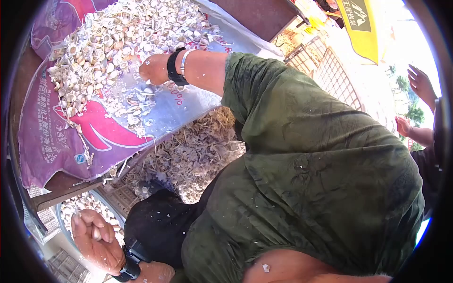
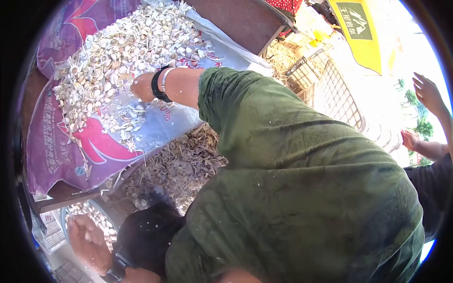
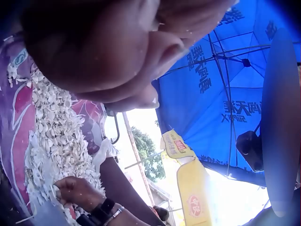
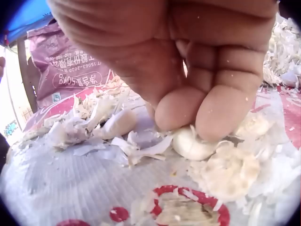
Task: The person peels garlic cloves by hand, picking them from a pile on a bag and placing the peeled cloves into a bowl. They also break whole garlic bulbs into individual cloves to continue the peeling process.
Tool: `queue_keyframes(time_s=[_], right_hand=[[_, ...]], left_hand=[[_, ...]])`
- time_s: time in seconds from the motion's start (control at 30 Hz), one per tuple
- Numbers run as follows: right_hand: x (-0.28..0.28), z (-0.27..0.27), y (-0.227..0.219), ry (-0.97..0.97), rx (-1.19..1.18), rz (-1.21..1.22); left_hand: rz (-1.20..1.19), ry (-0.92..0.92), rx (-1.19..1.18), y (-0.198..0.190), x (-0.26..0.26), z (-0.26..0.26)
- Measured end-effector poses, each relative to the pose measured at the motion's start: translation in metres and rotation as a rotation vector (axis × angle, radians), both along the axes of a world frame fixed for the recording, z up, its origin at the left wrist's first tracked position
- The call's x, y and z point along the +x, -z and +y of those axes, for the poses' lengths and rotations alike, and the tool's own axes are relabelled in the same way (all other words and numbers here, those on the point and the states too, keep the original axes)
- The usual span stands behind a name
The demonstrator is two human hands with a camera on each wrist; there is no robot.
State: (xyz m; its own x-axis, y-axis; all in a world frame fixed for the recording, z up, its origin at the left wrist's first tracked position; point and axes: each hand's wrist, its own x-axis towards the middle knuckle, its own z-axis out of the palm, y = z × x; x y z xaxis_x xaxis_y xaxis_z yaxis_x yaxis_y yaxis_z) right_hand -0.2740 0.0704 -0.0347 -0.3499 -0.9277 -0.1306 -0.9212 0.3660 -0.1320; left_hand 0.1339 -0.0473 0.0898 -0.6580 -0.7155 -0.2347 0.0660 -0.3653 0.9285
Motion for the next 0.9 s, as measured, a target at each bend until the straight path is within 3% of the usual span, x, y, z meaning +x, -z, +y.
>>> queue_keyframes(time_s=[0.03,0.1,0.17,0.23,0.27,0.3,0.33,0.37,0.47,0.53,0.57,0.63,0.7,0.77,0.9], right_hand=[[0.004,0.006,-0.002,0.002,-0.001,0.000],[0.010,0.014,-0.007,0.176,-0.094,-0.138],[0.015,0.023,-0.021,0.112,-0.043,-0.085],[0.031,0.035,-0.040,0.455,-0.298,-0.890],[0.037,0.039,-0.041,0.445,-0.419,-1.121],[0.046,0.043,-0.046,0.441,-0.421,-1.119],[0.057,0.047,-0.051,0.375,-0.476,-1.267],[0.067,0.051,-0.059,0.303,-0.531,-1.412],[0.106,0.064,-0.078,0.179,-0.578,-1.559],[0.137,0.073,-0.086,0.125,-0.589,-1.548],[0.146,0.079,-0.089,0.065,-0.592,-1.532],[0.155,0.092,-0.090,0.091,-0.573,-1.497],[0.160,0.100,-0.087,0.107,-0.543,-1.478],[0.165,0.107,-0.081,0.094,-0.541,-1.634],[0.173,0.111,-0.078,0.265,-0.603,-1.708]], left_hand=[[-0.037,-0.227,0.013,0.000,0.010,-0.004],[-0.403,-0.331,-0.526,0.025,0.048,-0.040],[-0.387,-0.333,-0.556,0.022,0.052,-0.044],[-0.369,-0.321,-0.604,0.019,0.056,-0.045],[-0.360,-0.318,-0.626,0.017,0.058,-0.044],[-0.351,-0.315,-0.650,0.005,0.052,-0.035],[-0.327,-0.215,-0.742,-0.002,0.044,-0.018],[-0.294,-0.186,-0.547,-0.013,0.020,0.002],[-0.250,0.232,-0.315,-0.018,-0.040,0.046],[-0.240,0.428,-0.151,-0.008,-0.070,0.066],[-0.225,0.443,-0.156,0.001,-0.080,0.072],[-0.191,0.656,0.043,0.018,-0.094,0.082],[-0.128,0.641,0.039,0.038,-0.097,0.092],[-0.071,0.613,0.038,0.048,-0.095,0.097],[-0.024,0.617,-0.002,0.055,-0.095,0.101]])
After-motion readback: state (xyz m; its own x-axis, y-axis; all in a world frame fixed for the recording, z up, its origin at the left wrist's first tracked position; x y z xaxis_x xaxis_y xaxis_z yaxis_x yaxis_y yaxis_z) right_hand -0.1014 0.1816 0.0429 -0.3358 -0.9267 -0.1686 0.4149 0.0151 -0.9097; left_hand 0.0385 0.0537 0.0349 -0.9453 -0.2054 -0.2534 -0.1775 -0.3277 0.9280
